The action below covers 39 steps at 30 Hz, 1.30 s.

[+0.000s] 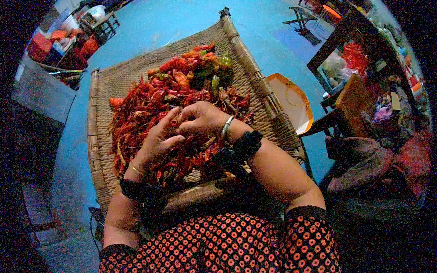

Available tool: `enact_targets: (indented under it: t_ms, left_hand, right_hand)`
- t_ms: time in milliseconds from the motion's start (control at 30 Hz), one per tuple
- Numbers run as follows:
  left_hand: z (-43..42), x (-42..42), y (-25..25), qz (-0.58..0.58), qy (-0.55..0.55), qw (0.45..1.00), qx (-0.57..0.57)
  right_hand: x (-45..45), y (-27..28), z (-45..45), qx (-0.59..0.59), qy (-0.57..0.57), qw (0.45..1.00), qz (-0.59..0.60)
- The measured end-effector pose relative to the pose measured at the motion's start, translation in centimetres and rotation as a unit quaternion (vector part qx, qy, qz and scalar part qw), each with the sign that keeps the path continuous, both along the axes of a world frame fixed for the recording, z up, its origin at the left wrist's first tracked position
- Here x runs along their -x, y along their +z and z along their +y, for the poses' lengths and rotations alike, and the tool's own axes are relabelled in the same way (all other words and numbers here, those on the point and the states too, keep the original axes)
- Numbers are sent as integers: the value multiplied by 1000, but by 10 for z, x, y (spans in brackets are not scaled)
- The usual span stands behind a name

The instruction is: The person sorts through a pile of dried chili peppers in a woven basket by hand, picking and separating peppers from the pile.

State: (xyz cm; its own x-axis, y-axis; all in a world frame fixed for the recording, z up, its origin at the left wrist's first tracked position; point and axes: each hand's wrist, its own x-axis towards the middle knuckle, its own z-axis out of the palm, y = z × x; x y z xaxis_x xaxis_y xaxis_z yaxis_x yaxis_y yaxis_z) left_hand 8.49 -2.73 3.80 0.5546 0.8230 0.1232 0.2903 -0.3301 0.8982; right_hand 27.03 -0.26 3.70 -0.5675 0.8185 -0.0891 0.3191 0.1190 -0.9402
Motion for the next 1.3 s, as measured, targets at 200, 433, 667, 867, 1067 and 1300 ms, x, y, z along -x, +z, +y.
enact_targets:
  t_ms: [200,433,667,867,1067,1300]
  left_hand:
    - [17,12,-33,49,80,995,-31]
    - [19,14,-40,127,76,973,-178]
    - [19,16,-37,166,59,956,-234]
    - [20,16,-39,170,-50,947,-268]
    - [16,16,-41,212,-76,937,-268]
    - [16,14,-33,221,-111,945,-214]
  right_hand:
    - [-50,21,17,-212,-298,931,4]
    - [-121,42,13,-360,-544,671,-352]
    - [-114,7,30,-344,-318,834,-292]
    - [-30,-22,16,-96,123,944,-291]
    - [-21,-41,16,-46,199,912,-357]
    - [-20,-41,14,-94,100,945,-298]
